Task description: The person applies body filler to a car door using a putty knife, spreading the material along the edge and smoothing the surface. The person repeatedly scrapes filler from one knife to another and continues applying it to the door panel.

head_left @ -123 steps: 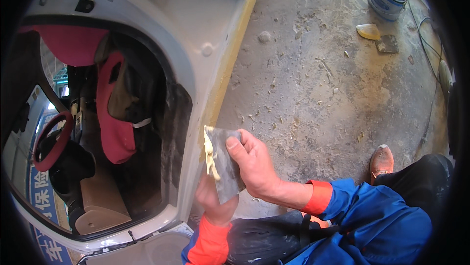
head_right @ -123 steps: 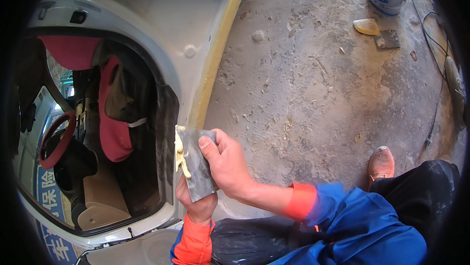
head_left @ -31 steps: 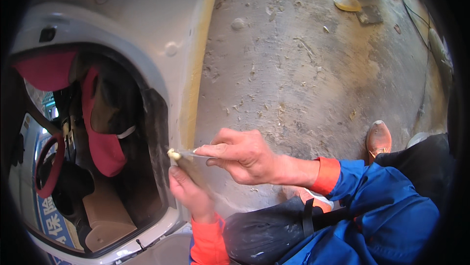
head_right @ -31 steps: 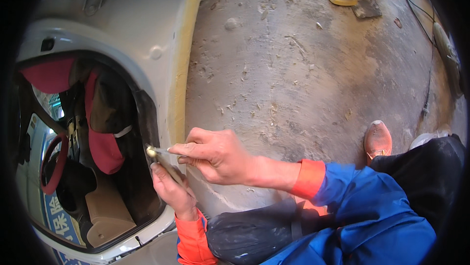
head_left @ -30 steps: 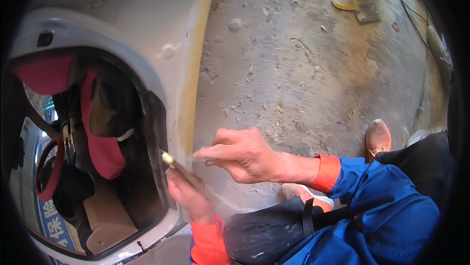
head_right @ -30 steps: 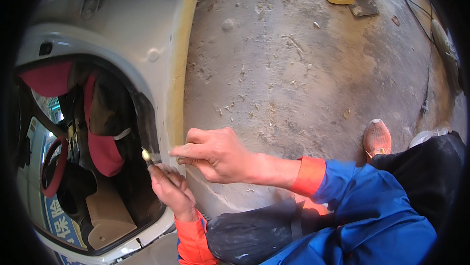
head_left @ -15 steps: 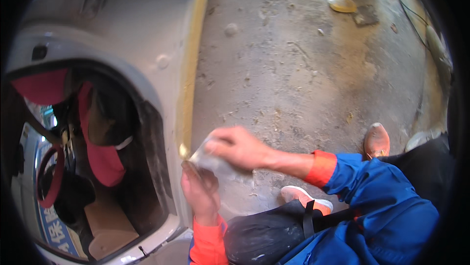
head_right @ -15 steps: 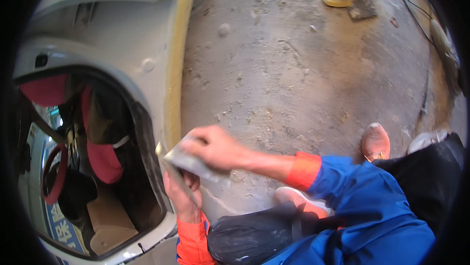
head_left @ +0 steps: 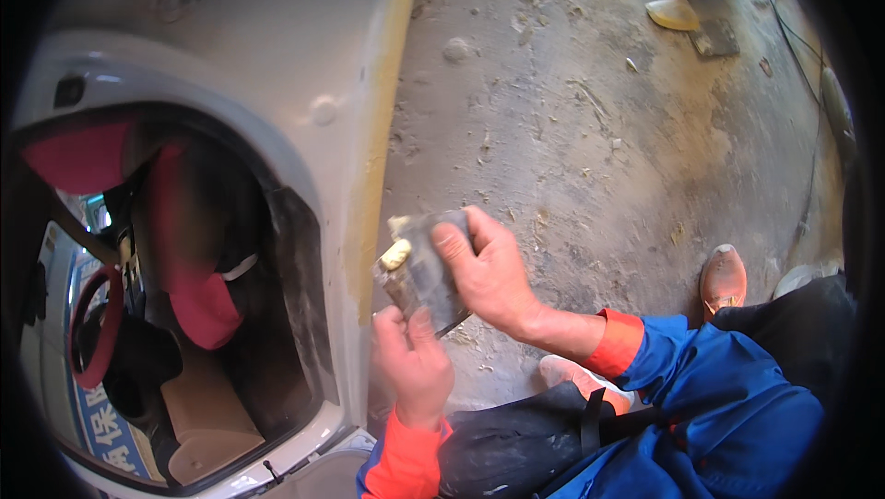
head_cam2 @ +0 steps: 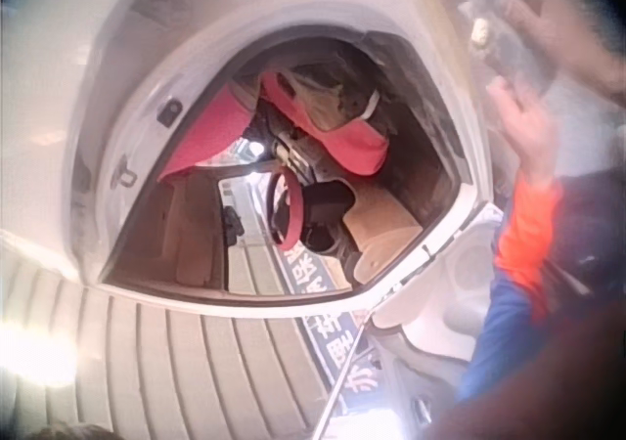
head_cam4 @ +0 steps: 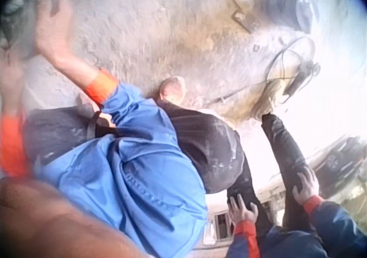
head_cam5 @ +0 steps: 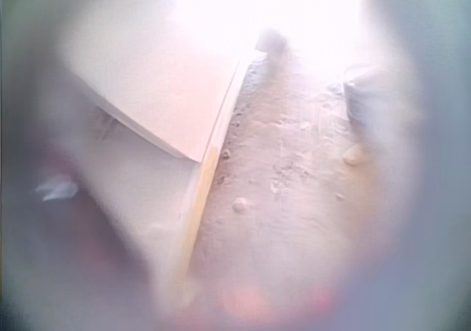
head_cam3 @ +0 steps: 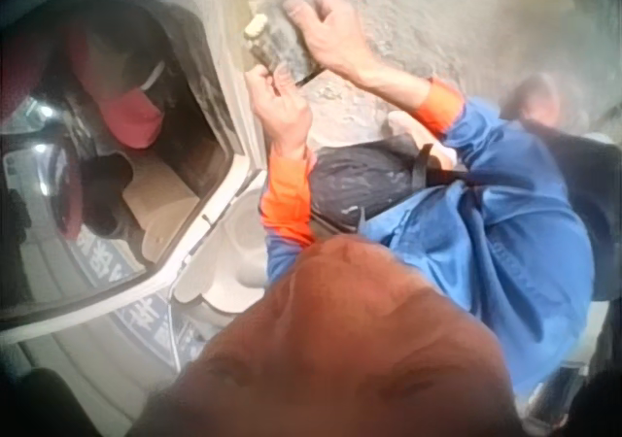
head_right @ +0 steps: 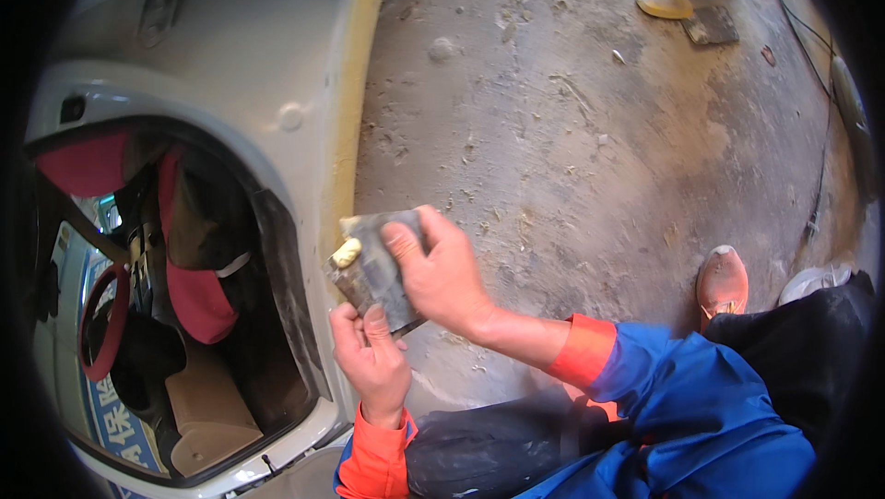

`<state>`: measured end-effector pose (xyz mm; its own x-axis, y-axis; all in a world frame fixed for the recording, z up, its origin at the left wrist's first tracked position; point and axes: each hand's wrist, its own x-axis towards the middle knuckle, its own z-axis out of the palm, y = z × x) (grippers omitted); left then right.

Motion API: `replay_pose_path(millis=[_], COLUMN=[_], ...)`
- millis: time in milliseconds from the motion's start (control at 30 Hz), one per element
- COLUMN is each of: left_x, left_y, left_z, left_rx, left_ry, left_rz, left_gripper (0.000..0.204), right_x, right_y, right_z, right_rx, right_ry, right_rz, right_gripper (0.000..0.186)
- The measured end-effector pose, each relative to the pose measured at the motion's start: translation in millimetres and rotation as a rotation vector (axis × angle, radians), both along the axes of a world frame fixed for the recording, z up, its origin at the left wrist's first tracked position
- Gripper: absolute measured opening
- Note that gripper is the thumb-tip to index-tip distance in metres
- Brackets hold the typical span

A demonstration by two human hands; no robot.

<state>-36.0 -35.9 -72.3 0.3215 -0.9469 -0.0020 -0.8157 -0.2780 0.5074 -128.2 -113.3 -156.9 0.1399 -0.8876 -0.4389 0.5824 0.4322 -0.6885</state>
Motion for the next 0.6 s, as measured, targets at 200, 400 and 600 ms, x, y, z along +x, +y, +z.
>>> replay_pose_path(millis=[200, 400, 600], left_x=[10, 28, 73], left_y=[-3, -51, -140], left_z=[-1, 20, 75], left_rx=[0.195, -0.007, -0.392], left_ry=[-0.052, 0.284, 0.279], left_rz=[-0.085, 0.049, -0.298], left_gripper=[0.023, 0.015, 0.044], right_x=[-16, -42, -63], right_y=[-9, -44, -57], right_z=[-4, -54, -97], right_rx=[-0.123, 0.021, 0.198], right_ry=[0.019, -0.248, -0.389], right_rz=[0.157, -0.342, -0.499], right_gripper=[0.027, 0.029, 0.03])
